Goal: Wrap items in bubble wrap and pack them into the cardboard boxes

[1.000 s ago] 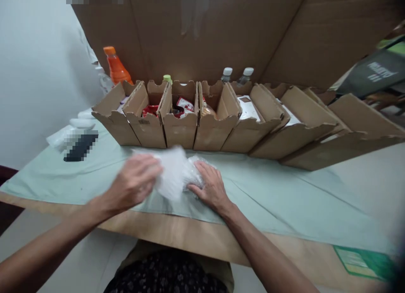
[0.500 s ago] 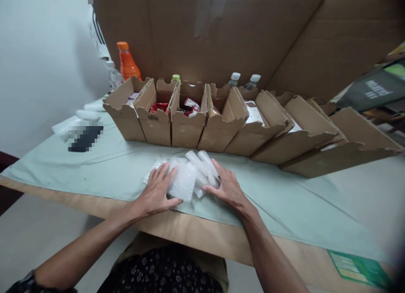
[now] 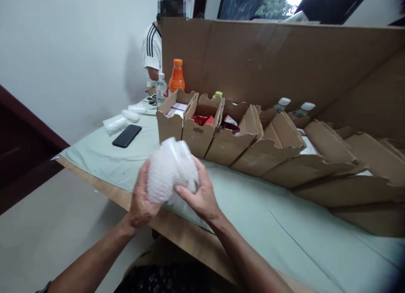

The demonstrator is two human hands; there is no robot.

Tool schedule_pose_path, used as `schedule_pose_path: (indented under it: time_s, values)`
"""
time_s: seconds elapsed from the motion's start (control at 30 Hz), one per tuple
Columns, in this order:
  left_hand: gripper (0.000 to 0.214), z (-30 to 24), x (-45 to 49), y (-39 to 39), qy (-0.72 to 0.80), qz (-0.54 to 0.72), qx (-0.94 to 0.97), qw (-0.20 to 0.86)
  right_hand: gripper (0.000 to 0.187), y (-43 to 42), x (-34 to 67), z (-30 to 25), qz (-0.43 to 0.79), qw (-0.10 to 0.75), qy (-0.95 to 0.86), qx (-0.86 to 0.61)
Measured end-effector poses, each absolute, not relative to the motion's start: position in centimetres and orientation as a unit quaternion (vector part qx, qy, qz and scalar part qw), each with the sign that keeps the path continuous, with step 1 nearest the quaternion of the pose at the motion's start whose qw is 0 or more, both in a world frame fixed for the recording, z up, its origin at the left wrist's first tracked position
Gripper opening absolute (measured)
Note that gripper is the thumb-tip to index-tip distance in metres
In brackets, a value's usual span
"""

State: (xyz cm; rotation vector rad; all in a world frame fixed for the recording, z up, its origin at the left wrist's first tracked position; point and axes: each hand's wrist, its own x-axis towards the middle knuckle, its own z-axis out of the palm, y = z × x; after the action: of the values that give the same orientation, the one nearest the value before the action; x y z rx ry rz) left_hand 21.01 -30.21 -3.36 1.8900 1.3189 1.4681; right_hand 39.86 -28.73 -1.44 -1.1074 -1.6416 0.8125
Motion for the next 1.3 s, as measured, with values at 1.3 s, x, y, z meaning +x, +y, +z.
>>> schedule_pose_path:
  time_s: [1.3]
  values:
    - [0.115,-4.8,14.2,-10.8,0.631,0.31,0.712,0.007,0.024,-17.5,34.3,-9.2,0.259,0.301,-0.781,-0.482]
